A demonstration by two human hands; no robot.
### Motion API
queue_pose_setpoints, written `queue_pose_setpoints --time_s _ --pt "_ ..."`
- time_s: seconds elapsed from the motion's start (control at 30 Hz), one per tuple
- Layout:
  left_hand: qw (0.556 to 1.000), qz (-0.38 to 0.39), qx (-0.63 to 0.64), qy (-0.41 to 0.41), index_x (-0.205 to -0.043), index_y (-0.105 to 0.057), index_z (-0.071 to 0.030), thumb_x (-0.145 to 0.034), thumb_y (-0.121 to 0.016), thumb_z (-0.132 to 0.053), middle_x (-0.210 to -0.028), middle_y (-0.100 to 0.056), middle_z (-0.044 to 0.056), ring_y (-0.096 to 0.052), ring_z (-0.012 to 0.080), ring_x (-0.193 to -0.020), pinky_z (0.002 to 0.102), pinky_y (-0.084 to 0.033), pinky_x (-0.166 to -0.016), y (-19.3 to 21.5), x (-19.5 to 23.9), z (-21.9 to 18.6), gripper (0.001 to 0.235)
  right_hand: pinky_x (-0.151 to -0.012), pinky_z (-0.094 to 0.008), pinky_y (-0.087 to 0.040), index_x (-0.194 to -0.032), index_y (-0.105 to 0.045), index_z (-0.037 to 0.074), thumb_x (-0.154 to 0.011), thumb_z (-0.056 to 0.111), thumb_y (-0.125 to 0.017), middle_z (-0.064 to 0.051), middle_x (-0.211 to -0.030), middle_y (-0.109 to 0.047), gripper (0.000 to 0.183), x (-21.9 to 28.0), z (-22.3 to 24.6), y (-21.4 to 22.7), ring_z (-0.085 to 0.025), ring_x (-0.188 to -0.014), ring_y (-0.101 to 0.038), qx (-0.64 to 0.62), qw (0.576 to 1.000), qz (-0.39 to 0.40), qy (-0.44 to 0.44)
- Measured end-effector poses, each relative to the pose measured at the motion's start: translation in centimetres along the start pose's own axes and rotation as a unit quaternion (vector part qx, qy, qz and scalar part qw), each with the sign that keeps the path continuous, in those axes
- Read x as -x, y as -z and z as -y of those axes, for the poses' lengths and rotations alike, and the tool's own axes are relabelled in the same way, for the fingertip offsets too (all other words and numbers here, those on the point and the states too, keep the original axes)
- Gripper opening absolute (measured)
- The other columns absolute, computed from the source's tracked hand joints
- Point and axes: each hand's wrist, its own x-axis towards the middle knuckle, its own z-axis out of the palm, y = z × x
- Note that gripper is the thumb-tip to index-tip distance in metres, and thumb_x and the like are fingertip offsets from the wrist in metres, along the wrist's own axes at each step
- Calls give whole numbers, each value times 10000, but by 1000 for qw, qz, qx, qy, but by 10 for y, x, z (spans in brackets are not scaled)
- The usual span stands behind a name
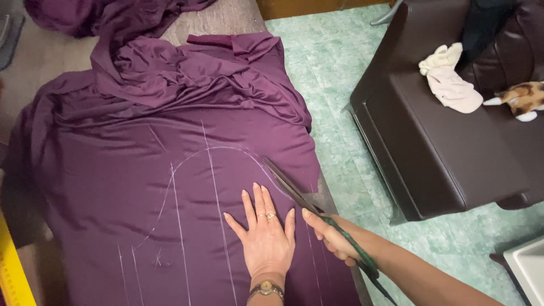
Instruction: Cutting out garment pattern pieces from purple fabric using large fabric scissors following chalk outlines.
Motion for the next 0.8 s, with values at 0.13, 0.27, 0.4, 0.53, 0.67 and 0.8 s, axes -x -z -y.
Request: queue_pose_setpoints --time_s 0.13,0.27,0.4,0.53,0.67,0.8 --pt "1000 -6 -10 -2 -1479 -261 -73 -955 -252 -588 -1581 -225 49 -176 286 -1462 666 -133 -1103 0 -1 0 734 -451 -248 -305 -859 -432 119 -835 726 -270 -11 -615 -321 629 -2 11 -1 -120 -481 -271 16 1000 -2 1" --pt "1000 -9 -6 -2 -1480 -265 -72 -951 -274 -587 -1577 -241 51 -190 289 -1459 667 -143 -1100 1 -1 0 739 -463 -264 -296 -866 -440 106 -868 709 -268 -23 -615 -294 626 -7 12 -2 -139 -494 -267 26 1000 -9 0" --pt "1000 -11 -9 0 -1470 -290 -68 -943 -278 -602 -1570 -258 56 -205 293 -1455 675 -165 -1092 3 -2 -1 751 -506 -296 -404 -1107 -586 117 -800 725 -293 -61 -794 -502 741 -9 14 -3 -175 -609 -467 30 998 -53 -31" --pt "1000 -9 -11 2 -1482 -253 -77 -948 -256 -606 -1584 -219 44 -164 282 -1468 669 -135 -1100 0 -1 0 752 -1095 -358 -401 -1376 -523 241 -754 724 -322 -26 -1398 -559 813 -24 2 1 -198 -1316 -512 70 995 -65 17" --pt "1000 -14 -18 1 -1477 -266 -73 -945 -268 -592 -1583 -227 45 -183 282 -1464 663 -162 -1099 3 -2 -1 743 -792 -309 -334 -1049 -455 175 -801 734 -304 -22 -957 -448 630 -25 3 8 -174 -889 -415 78 995 -54 19" --pt "1000 -18 -15 3 -1471 -274 -77 -937 -280 -593 -1586 -219 48 -171 277 -1468 663 -160 -1098 0 -2 0 742 -452 -256 -200 -816 -397 116 -838 744 -286 -19 -603 -253 638 -8 23 18 -129 -483 -215 65 998 -17 3"
